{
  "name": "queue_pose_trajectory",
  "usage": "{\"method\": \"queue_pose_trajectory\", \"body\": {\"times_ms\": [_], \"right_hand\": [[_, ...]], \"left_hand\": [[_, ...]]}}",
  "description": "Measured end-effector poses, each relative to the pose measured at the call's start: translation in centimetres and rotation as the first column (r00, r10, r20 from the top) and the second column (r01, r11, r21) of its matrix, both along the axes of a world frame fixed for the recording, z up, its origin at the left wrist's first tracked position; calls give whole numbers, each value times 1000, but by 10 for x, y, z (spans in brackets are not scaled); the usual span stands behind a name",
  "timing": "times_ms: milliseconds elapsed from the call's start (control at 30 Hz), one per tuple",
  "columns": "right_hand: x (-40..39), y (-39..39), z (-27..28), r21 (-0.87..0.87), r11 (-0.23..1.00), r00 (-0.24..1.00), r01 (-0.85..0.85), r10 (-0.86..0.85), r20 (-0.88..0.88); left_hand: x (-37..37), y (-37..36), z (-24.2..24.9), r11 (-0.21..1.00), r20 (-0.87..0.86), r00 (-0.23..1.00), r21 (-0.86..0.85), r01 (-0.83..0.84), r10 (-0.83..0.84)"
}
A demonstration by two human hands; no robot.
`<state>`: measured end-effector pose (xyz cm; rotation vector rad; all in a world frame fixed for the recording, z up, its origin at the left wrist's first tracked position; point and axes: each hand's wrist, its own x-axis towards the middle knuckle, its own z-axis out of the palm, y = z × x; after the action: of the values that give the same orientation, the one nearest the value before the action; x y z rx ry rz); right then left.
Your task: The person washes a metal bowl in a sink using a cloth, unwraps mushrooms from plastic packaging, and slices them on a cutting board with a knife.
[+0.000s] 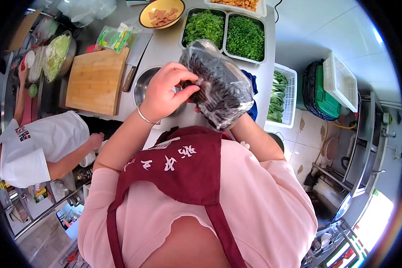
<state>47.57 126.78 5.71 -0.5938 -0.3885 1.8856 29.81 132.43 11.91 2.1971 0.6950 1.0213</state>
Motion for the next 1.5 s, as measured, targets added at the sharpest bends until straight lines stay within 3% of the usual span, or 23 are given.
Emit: {"method": "queue_pose_trajectory", "body": {"times_ms": [67, 200, 233, 267, 333, 367, 433, 533, 633, 667, 700, 800, 833, 900, 1000, 1033, 1133, 1167, 1267, 1367, 1500], "right_hand": [[-3, -1, 0, 49, 998, 999, 29, -30, 12], [-5, 1, 1, 102, 995, 901, -8, -37, 431], [-4, 3, 2, 16, 1000, 991, -26, 23, 133], [-3, 4, 4, -59, 996, 982, -68, 56, -182], [-9, 3, 12, -5, 997, 990, -73, 72, -119], [-19, 4, 17, 133, 988, 983, 81, -102, 153], [-25, 5, 18, 302, 935, 874, 185, -297, 385], [-24, 7, 13, 355, 923, 851, 148, -301, 430], [-21, 7, 10, 404, 908, 823, 111, -312, 475], [-21, 6, 12, 403, 908, 823, 111, -312, 475], [-20, 4, 16, 252, 957, 920, 146, -225, 321], [-15, 4, 2, 162, 981, 977, 105, -132, 166], [-16, 5, -6, 256, 959, 929, 120, -200, 313], [-15, 10, -8, 360, 926, 854, 117, -278, 439], [-17, 5, -2, 293, 940, 898, 175, -275, 343], [-17, 4, 2, 271, 954, 874, 126, -236, 426], [-18, -1, 13, 63, 985, 958, 160, -170, 232], [-18, -2, 20, 29, 987, 954, 160, -162, 252], [-15, 0, 12, 8, 983, 935, 184, -177, 309], [-14, 2, 10, -11, 979, 928, 202, -188, 322], [-16, 5, 9, 26, 977, 929, 210, -208, 308]], "left_hand": [[-2, 5, -5, 998, -7, 1000, 61, 28, -28], [-2, 6, -11, 1000, -22, 1000, 18, 13, -13], [-2, 7, -12, 999, -4, 1000, -42, -4, 4], [-1, 5, -10, 999, -5, 1000, -40, -2, 2], [-1, -2, -5, 935, 87, 995, -355, -12, 45], [-1, -2, -4, 935, 87, 995, -355, -11, 45], [-2, -2, -4, 974, 41, 999, -227, 9, 0], [-3, 1, -10, 996, -3, 1000, -91, 15, -15], [-3, 1, -15, 988, 28, 999, -156, -20, 24], [-3, 0, -13, 987, 28, 999, -156, -20, 24], [-3, -2, -10, 980, 60, 998, -199, -23, 35], [-4, -3, -9, 972, 64, 997, -234, -32, 49], [-5, -3, -10, 973, 38, 998, -227, -41, 51], [-3, -1, -10, 981, 28, 998, -184, -57, 64], [-4, 1, -8, 990, 6, 998, -129, -55, 57], [-4, 0, -8, 993, -5, 999, -114, -42, 42], [-3, 0, -5, 988, -2, 999, -146, -46, 46], [-2, 0, -7, 992, 49, 998, -123, -41, 47], [-5, -5, -6, 982, 116, 993, -189, 20, 2], [-6, -14, -1, 973, 69, 995, -212, 86, -73], [-4, -22, -1, 937, 49, 998, -347, 42, -26]]}}
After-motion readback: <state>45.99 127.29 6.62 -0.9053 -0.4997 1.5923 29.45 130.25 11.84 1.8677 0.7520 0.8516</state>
